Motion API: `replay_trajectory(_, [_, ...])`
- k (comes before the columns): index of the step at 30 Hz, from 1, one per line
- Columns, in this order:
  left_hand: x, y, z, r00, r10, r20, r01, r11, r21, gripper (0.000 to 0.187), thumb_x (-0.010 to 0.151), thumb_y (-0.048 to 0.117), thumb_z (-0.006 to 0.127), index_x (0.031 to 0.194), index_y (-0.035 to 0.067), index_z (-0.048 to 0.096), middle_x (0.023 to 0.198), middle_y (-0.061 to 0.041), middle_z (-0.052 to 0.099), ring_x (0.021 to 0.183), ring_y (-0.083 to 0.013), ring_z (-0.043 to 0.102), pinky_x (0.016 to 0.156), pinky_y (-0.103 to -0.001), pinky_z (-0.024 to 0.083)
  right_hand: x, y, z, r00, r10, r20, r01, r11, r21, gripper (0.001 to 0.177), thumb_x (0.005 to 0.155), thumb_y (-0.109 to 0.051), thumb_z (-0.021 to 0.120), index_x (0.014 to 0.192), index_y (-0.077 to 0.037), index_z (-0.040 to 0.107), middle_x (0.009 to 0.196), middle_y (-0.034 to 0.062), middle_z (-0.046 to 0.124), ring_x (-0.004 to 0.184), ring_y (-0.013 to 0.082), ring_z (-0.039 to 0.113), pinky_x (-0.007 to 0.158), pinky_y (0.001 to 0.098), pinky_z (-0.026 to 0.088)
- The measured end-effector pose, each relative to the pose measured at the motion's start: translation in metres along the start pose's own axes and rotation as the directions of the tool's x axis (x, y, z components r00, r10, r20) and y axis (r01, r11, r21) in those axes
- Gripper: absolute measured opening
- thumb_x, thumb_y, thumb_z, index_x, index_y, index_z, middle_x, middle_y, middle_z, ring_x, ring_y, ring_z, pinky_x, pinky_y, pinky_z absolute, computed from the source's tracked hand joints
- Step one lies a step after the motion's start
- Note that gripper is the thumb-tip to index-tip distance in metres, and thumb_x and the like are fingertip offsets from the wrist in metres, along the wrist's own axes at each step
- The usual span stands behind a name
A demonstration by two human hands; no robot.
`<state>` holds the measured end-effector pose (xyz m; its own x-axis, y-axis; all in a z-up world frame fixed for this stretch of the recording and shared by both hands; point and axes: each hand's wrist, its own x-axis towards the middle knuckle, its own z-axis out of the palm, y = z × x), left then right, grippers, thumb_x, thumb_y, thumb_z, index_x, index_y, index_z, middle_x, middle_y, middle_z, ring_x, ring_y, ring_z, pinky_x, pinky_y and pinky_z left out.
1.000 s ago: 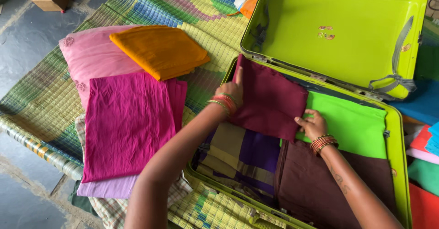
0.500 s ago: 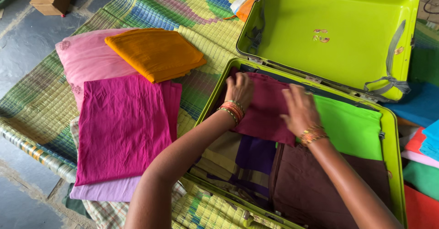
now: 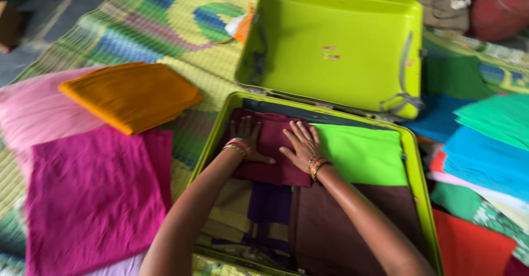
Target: The person packs folded clothes into a green suitcase by placing them in layers, smoothing them down, and organizing them side-by-side.
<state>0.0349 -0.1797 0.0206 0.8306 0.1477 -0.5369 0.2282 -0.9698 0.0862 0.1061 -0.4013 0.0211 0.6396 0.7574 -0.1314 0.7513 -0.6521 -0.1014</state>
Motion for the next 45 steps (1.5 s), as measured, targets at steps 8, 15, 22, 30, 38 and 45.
replay_trajectory(8, [-0.013, 0.006, -0.008, 0.992, -0.006, -0.127, 0.015, 0.997, 0.071, 0.158, 0.046, 0.105, 0.056, 0.164, 0.013, 0.006, 0.169, -0.024, -0.006, 0.156, -0.0409, -0.008, 0.118, -0.066, -0.011, -0.108, 0.149, 0.033, 0.895, 0.436, 0.097, -0.42, 0.895, -0.148, 0.079, 0.099, -0.069, 0.013, 0.163, -0.024, 0.006, 0.171, -0.0001, -0.004, 0.156, 0.0257, -0.005, 0.12, 0.0606, -0.005])
replay_trajectory(15, [-0.038, 0.062, -0.015, 0.965, 0.218, -0.149, -0.238, 0.962, -0.135, 0.13, 0.057, 0.099, 0.05, 0.165, 0.036, 0.016, 0.176, -0.016, -0.009, 0.159, -0.0458, -0.011, 0.115, -0.081, -0.002, -0.105, 0.153, 0.035, 0.867, 0.468, 0.173, -0.473, 0.881, -0.014, 0.087, 0.094, -0.075, 0.017, 0.164, -0.024, 0.006, 0.172, 0.0032, -0.006, 0.157, 0.0322, -0.008, 0.122, 0.0617, -0.003])
replay_trajectory(22, [-0.082, 0.135, -0.008, 0.91, 0.402, 0.097, -0.398, 0.915, -0.062, 0.128, 0.052, 0.101, 0.047, 0.162, 0.046, 0.012, 0.169, -0.017, -0.025, 0.153, -0.0486, -0.023, 0.109, -0.086, 0.002, -0.18, 0.047, -0.072, 0.683, 0.068, 0.727, -0.117, 0.993, 0.017, 0.143, 0.063, -0.08, 0.072, 0.164, -0.024, -0.011, 0.169, 0.0166, -0.025, 0.154, 0.0459, -0.021, 0.113, 0.0779, 0.006])
replay_trajectory(30, [-0.076, 0.133, 0.008, 0.912, 0.409, 0.041, -0.405, 0.911, -0.078, 0.129, 0.053, 0.102, 0.048, 0.163, 0.045, 0.012, 0.169, -0.019, -0.025, 0.153, -0.0494, -0.023, 0.108, -0.086, 0.0, -0.204, -0.004, -0.093, 0.699, 0.163, 0.696, -0.092, 0.986, -0.138, 0.168, 0.045, -0.08, 0.092, 0.162, -0.026, -0.015, 0.168, 0.0165, -0.029, 0.154, 0.0483, -0.022, 0.108, 0.0861, 0.008])
replay_trajectory(38, [-0.085, 0.139, -0.015, 0.929, 0.356, 0.097, -0.357, 0.934, -0.006, 0.128, 0.056, 0.099, 0.052, 0.163, 0.043, 0.013, 0.17, -0.017, -0.019, 0.155, -0.046, -0.016, 0.114, -0.081, 0.007, -0.218, 0.011, -0.085, 0.833, 0.107, 0.542, -0.122, 0.992, -0.008, 0.15, 0.053, -0.078, 0.088, 0.163, -0.029, -0.002, 0.171, 0.0126, -0.012, 0.156, 0.0447, -0.009, 0.11, 0.0844, 0.011])
replay_trajectory(45, [-0.102, 0.173, 0.008, 0.97, 0.245, -0.004, -0.245, 0.969, 0.044, 0.082, 0.087, 0.073, 0.054, 0.158, 0.038, 0.032, 0.173, -0.012, -0.003, 0.158, -0.0414, 0.004, 0.119, -0.07, 0.02, -0.291, 0.045, -0.072, 0.97, 0.074, 0.231, -0.153, 0.925, 0.347, 0.074, 0.084, -0.05, 0.078, 0.146, -0.023, 0.05, 0.158, 0.0103, 0.042, 0.147, 0.0324, 0.035, 0.118, 0.0583, 0.027])
